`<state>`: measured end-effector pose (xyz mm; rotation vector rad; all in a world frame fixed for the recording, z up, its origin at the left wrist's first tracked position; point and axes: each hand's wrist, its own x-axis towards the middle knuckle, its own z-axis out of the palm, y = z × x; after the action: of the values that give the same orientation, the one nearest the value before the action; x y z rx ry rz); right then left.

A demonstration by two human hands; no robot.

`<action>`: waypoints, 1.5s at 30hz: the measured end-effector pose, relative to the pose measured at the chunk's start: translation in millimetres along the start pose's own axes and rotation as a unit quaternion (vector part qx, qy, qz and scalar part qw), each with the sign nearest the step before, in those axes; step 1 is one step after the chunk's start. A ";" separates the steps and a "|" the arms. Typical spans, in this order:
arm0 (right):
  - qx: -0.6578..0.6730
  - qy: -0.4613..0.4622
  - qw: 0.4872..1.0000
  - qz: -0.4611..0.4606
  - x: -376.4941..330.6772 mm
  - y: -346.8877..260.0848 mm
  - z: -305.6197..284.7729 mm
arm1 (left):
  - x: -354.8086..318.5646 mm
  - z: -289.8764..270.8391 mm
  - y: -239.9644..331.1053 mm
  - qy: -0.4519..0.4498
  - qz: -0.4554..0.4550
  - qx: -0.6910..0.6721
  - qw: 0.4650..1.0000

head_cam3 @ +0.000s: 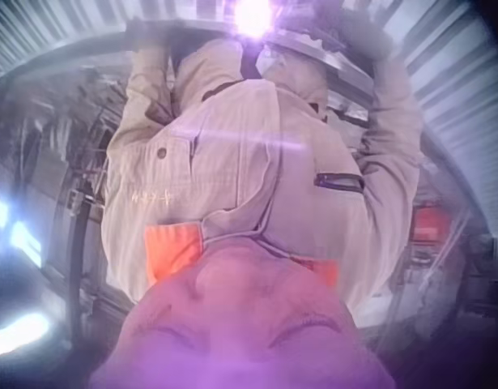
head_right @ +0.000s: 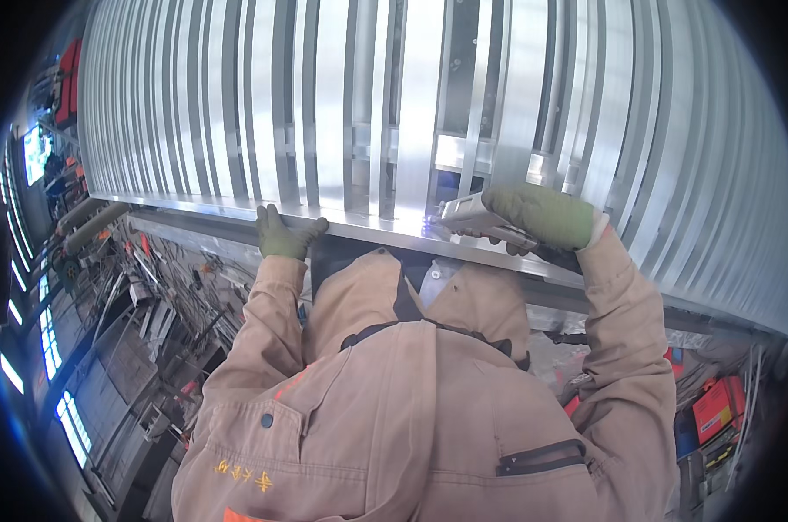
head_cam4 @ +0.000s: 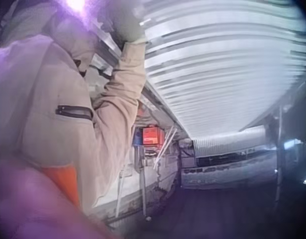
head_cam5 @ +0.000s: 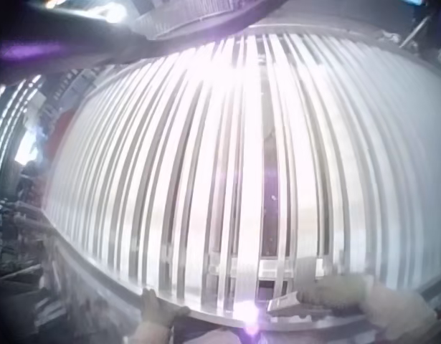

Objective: The person welds a large curved metal panel using a handheld welding torch. They move along the panel, applying welds at regular intervals to join the metal slats to a frame.

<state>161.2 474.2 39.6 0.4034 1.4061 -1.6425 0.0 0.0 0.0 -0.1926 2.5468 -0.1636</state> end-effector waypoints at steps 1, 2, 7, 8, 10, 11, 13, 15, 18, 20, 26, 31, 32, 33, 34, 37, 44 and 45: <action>-0.016 -0.008 1.000 -0.003 0.3 3.3 -0.2 | -2.0 -0.7 -5.8 0.005 0.002 -0.005 1.000; -0.033 -0.016 0.999 -0.006 0.1 5.6 -0.4 | -4.9 -0.9 -10.3 0.010 0.003 -0.009 1.000; -0.092 0.034 0.995 -0.008 4.5 11.1 -13.1 | 3.7 0.2 8.2 0.002 -0.006 -0.020 1.000; -0.086 0.025 0.996 -0.006 7.0 14.3 -15.8 | 2.3 -3.6 9.4 -0.002 -0.013 -0.016 1.000; -0.046 -0.003 0.999 -0.001 11.2 22.7 -21.4 | 2.6 -0.7 6.4 0.003 -0.015 -0.019 1.000; -0.012 -0.021 1.000 0.004 13.7 25.8 -22.7 | 2.9 0.4 5.7 0.004 -0.018 -0.017 1.000; 0.048 -0.027 0.998 0.009 10.7 22.6 -22.2 | 0.1 -1.0 9.0 0.003 -0.024 -0.015 1.000; 0.089 -0.026 0.996 0.008 7.4 25.0 -20.4 | 2.6 0.3 10.3 0.003 -0.023 -0.012 1.000; 0.096 -0.004 0.995 -0.004 -0.5 30.8 -14.7 | 5.9 -2.4 15.8 0.000 -0.020 -0.009 1.000; 0.121 0.007 0.992 -0.039 -6.4 32.4 -8.9 | 9.2 0.4 10.9 -0.009 -0.037 -0.006 0.999; 0.205 0.084 0.971 -0.091 -15.7 55.4 5.9 | 10.8 -3.9 15.1 -0.011 -0.048 -0.025 0.998; 0.226 0.105 0.962 -0.107 -5.1 48.6 42.0 | 17.0 -10.4 15.4 -0.029 -0.029 0.017 0.999; 0.207 0.091 0.964 -0.137 -2.4 45.5 43.2 | 20.2 -9.2 14.7 -0.018 -0.028 0.015 0.999; 0.198 0.098 0.965 -0.142 -4.6 38.3 52.2 | 16.8 -5.2 12.2 -0.015 -0.029 0.014 0.999; 0.189 0.106 0.965 -0.147 -6.9 32.0 60.9 | 18.4 -4.3 10.3 -0.025 -0.031 0.017 0.999; 0.188 0.114 0.962 -0.162 -10.1 24.7 72.5 | 15.8 -6.7 11.7 -0.049 -0.038 0.035 0.997; 0.105 0.149 0.969 -0.165 -21.9 17.3 100.7 | 8.8 -21.3 16.0 -0.056 -0.013 0.035 0.998; 0.073 0.153 0.971 -0.168 -21.3 18.7 100.3 | 8.6 -23.2 15.7 -0.054 -0.011 0.028 0.998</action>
<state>217.4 393.3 73.7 0.5447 1.6537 -2.0336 -21.6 15.7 12.0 -0.2027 2.4309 -0.2260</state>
